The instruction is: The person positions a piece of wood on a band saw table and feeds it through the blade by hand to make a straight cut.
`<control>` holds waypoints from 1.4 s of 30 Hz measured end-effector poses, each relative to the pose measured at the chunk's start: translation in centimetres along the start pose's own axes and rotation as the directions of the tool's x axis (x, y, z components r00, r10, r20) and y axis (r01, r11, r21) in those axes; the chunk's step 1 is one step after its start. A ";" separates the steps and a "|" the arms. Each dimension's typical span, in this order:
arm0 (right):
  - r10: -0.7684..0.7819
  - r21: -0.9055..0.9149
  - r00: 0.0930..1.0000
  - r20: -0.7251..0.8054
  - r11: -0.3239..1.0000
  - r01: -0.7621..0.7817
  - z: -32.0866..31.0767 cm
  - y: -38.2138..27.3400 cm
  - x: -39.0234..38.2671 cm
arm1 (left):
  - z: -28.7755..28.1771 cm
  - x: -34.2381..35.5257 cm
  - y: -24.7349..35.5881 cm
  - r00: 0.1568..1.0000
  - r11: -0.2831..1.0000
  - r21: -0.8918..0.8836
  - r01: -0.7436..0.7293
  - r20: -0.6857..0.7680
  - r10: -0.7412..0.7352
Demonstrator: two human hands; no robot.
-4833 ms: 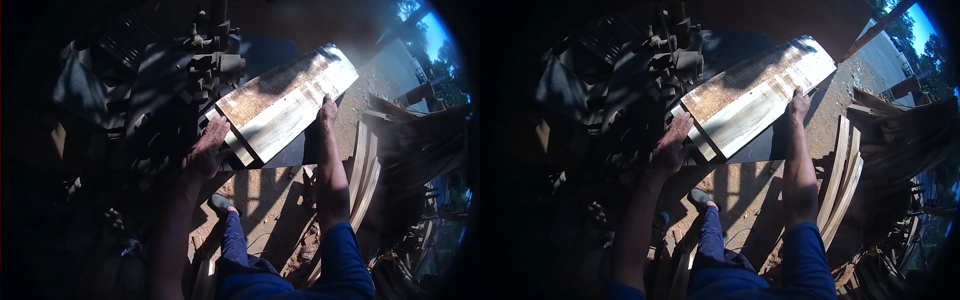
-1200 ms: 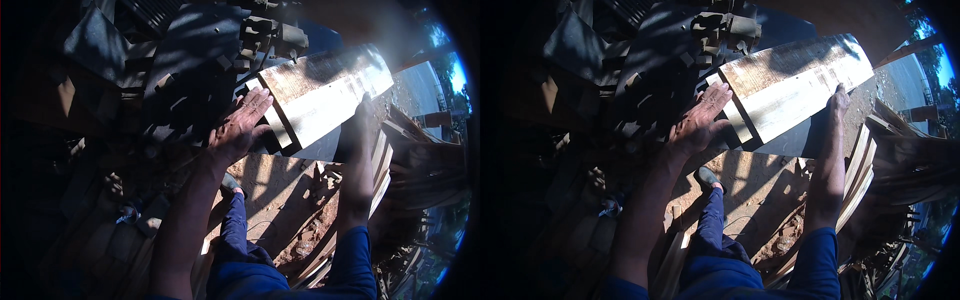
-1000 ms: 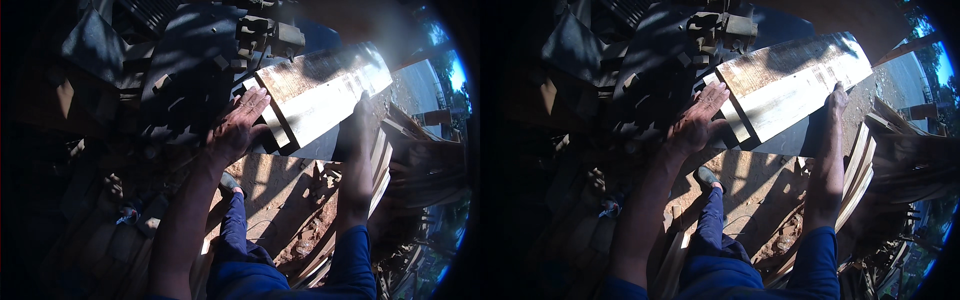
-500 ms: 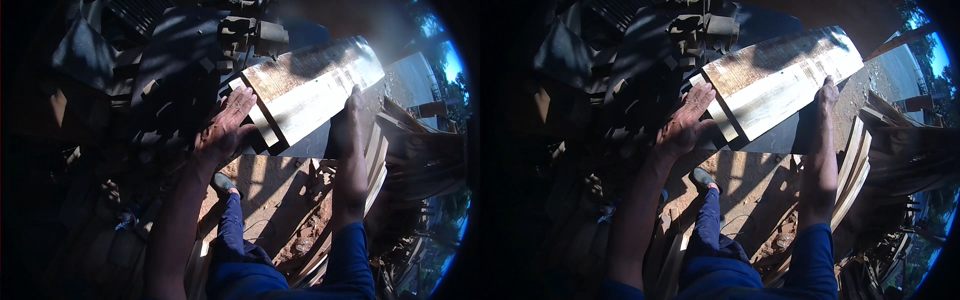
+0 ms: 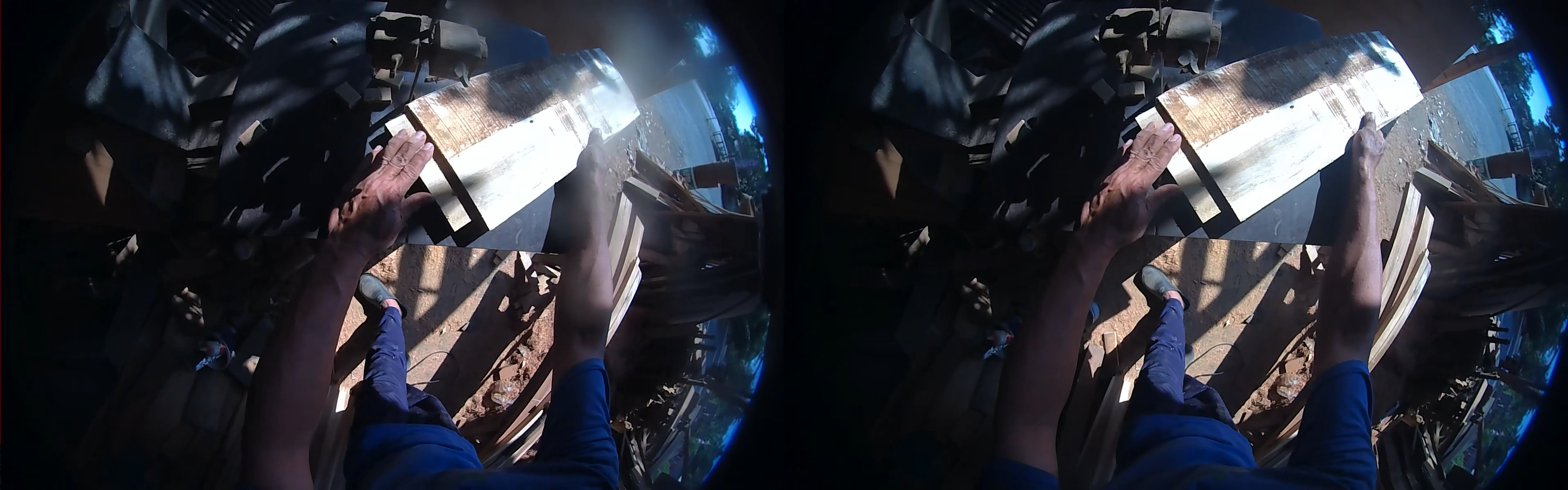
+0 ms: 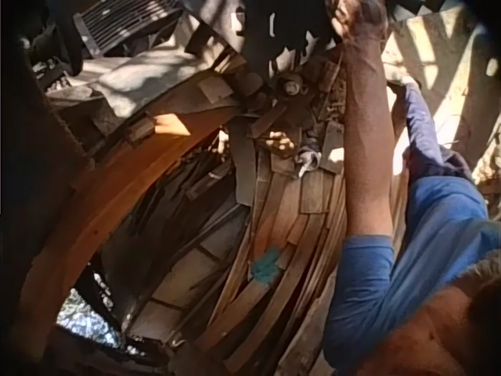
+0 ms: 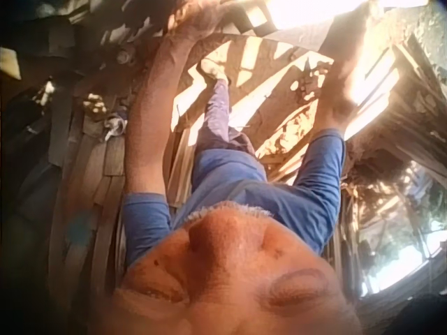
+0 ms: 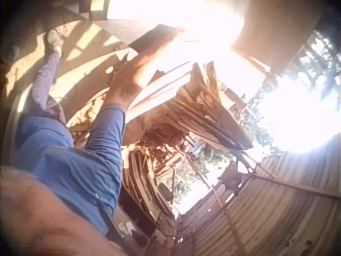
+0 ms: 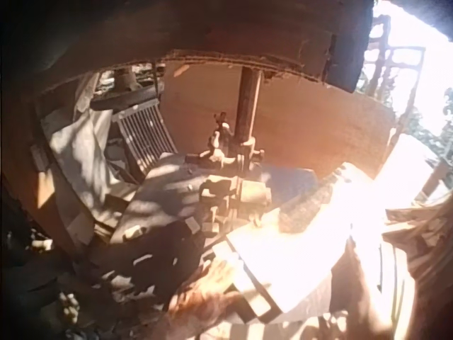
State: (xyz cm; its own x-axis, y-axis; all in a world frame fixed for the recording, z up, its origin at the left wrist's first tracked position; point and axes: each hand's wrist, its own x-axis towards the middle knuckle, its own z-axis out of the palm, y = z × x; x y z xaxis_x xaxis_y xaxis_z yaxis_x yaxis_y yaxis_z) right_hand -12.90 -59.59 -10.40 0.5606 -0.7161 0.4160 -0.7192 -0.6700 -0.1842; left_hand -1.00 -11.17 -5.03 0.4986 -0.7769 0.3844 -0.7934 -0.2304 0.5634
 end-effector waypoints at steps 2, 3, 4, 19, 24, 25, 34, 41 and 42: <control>0.009 -0.005 1.000 0.004 1.000 -0.009 -0.2 0.4 -0.1 | 0.4 0.2 -0.1 1.000 0.999 -0.024 -0.022 0.001 0.022; 0.012 -0.011 1.000 0.006 1.000 -0.012 -0.3 0.6 -0.2 | 0.6 0.2 -0.1 1.000 0.999 -0.026 -0.023 0.009 0.023; 0.012 0.002 1.000 0.011 1.000 -0.012 -0.1 0.0 -0.1 | 0.0 0.1 0.1 1.000 1.000 -0.005 -0.011 0.013 0.011; 0.031 0.029 0.999 0.036 0.999 -0.032 -0.8 -0.3 -0.7 | 0.1 0.0 0.0 1.000 1.000 0.030 0.004 0.023 -0.005; 0.037 0.030 0.998 0.041 0.999 -0.039 -0.9 0.2 -1.1 | -0.2 -0.3 0.0 1.000 1.000 0.011 0.011 0.019 -0.011; 0.039 0.027 0.998 0.039 0.999 -0.040 -1.1 0.4 -1.0 | -0.2 -0.2 0.1 1.000 1.000 0.012 -0.001 0.018 0.000; 0.058 0.032 0.998 0.040 0.998 -0.059 -1.4 0.3 -2.0 | 0.1 -0.2 0.0 1.000 1.000 0.011 0.008 0.030 -0.008; 0.068 0.044 0.997 0.040 0.997 -0.070 -1.7 0.5 -3.3 | 0.0 -0.3 0.0 0.998 0.998 0.062 0.012 0.063 -0.016; 0.071 0.044 0.996 0.044 0.996 -0.073 -1.8 0.7 -3.6 | 0.0 -0.2 0.0 0.998 0.998 0.066 0.011 0.063 -0.015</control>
State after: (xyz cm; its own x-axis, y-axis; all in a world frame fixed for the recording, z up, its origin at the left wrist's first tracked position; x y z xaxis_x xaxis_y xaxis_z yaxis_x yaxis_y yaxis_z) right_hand -16.14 -57.12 -10.46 0.5255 -0.7701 0.3618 -0.7396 -0.6236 -0.2531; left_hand -1.14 -11.03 -5.12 0.4879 -0.8084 0.3293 -0.8090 -0.2772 0.5183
